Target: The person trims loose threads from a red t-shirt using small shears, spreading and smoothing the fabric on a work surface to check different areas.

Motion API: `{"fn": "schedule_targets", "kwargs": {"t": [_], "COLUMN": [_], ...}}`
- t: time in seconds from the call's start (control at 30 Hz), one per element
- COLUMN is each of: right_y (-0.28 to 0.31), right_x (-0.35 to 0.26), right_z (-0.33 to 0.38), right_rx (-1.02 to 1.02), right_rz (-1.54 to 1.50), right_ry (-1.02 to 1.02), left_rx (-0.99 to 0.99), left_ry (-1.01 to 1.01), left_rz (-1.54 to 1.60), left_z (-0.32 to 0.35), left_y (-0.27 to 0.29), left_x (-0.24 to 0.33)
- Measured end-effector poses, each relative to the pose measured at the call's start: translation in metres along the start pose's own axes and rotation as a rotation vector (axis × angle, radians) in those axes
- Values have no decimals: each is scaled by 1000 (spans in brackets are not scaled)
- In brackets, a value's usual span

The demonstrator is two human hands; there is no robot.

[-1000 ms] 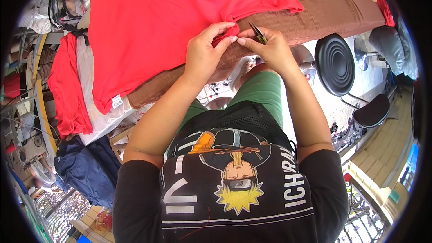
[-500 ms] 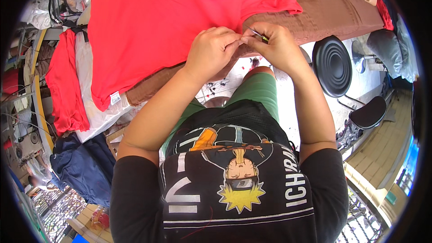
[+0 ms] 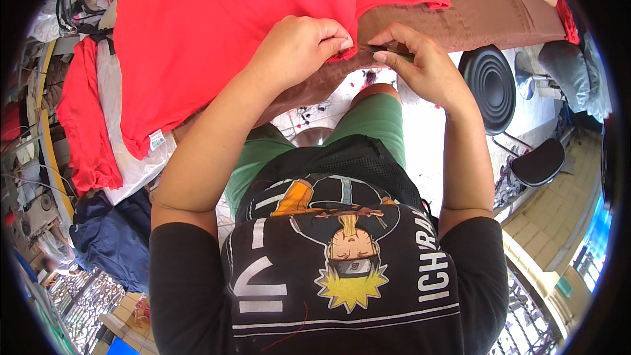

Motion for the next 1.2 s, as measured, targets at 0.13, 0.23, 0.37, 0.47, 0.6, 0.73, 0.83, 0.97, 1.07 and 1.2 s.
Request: {"fn": "schedule_targets", "kwargs": {"t": [0.13, 0.23, 0.37, 0.47, 0.6, 0.73, 0.83, 0.97, 1.07, 1.2], "right_y": [-4, -9, -13, -13, -17, -19, -16, -12, -9, -11], "right_x": [-4, -2, 1, -4, -5, -4, -8, -2, -14, -25], "right_z": [0, 0, -1, -2, -4, -3, -3, -1, -1, -1], "right_rx": [-31, -94, -118, -95, -56, -101, -95, -81, -31, -2], "right_rz": [-20, 41, 77, 85, 33, 64, 100, 57, 66, 131], "right_ry": [1, -21, -62, -34, 35, 55, 82, -54, 56, 162], "left_rx": [-4, -11, 13, 30, 41, 71, 127, 153, 156, 153], "left_ry": [-16, 9, -13, -18, -38, -3, 8, 169, 199, 225], "left_rz": [10, 7, -18, -28, -66, -42, 88, 237, 276, 338], "left_z": [0, 1, 1, 1, 2, 6, 8, 11, 12, 12], "left_y": [-1, -2, 0, 0, 1, 2, 6, 6, 5, 4], "left_x": [3, 1, 3, 4, 8, 6, 1, -13, -14, -16]}}
Point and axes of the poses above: each hand's wrist, its own z-axis away from the middle knuckle, its own y-axis out of the back of the hand, x = y × z, the point moved 10 cm from there along -z, towards the middle knuckle, and after that the axes turned 13 degrees about x, right-handed, at the moved point
